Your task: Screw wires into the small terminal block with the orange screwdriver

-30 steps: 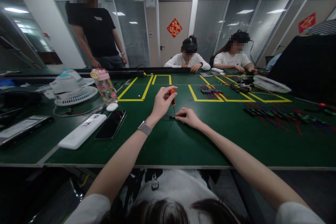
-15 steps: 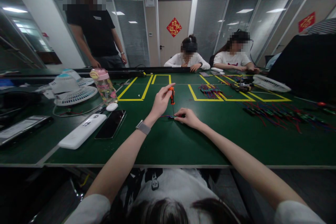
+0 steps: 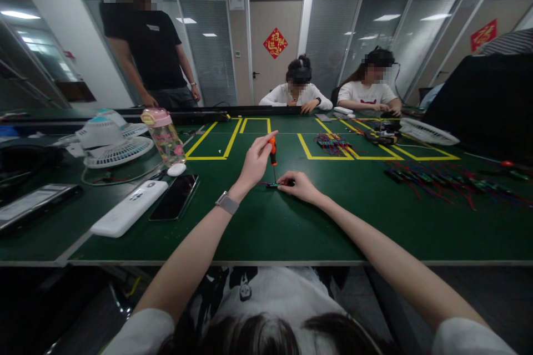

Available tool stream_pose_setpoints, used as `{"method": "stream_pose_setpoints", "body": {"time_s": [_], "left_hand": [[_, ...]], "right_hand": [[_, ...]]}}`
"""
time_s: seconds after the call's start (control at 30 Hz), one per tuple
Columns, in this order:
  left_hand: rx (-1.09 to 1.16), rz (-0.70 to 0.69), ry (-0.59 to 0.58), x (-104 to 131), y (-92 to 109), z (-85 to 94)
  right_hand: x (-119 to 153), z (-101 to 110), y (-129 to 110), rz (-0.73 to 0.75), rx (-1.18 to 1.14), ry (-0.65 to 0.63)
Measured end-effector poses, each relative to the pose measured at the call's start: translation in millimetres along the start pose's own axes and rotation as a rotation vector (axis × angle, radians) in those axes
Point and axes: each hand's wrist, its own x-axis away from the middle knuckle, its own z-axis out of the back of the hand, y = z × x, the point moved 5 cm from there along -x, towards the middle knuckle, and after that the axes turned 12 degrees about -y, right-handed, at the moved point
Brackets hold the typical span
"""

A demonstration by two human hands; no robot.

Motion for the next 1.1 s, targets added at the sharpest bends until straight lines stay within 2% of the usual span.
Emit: {"method": "stream_pose_setpoints", "body": {"time_s": [0.07, 0.13, 0.3, 0.4, 0.5, 0.57, 0.77, 0.87, 0.97, 1.1], "left_hand": [[0.116, 0.007, -0.058, -2.2, -0.3, -2.5], [0.151, 0.020, -0.062, -3.2, -1.4, -2.3], [-0.052, 0.017, 0.085, 0.2, -2.9, 5.4], [-0.040, 0.012, 0.047, -0.2, -3.0, 3.9], [0.097, 0.019, -0.019, -2.4, -2.8, 0.6], [0.134, 0.036, -0.010, -2.6, -3.2, 0.8], [-0.072, 0.020, 0.104, 2.7, -4.0, 6.7], [-0.068, 0.001, 0.050, 2.0, -2.7, 4.5], [0.067, -0.002, -0.037, -0.6, -0.3, -0.4], [0.071, 0.007, 0.002, -0.9, 1.3, -0.7]], "right_hand": [[-0.3, 0.1, 0.7, -0.001, 0.002, 0.002], [-0.7, 0.2, 1.2, -0.006, 0.011, 0.005], [-1.4, -0.2, 0.0, -0.006, 0.022, 0.005], [-1.3, -0.1, -0.9, -0.005, 0.019, 0.002], [-0.7, 0.4, -0.8, -0.004, 0.020, -0.001], [-0.3, 0.7, -0.3, -0.001, 0.023, -0.004], [0.1, 0.6, 0.9, 0.017, 0.012, -0.010], [0.0, 0.4, 0.3, 0.022, 0.012, -0.009], [0.0, 0.7, -0.5, 0.013, 0.008, -0.007], [0.1, 1.2, -1.0, 0.016, 0.002, -0.013]]}}
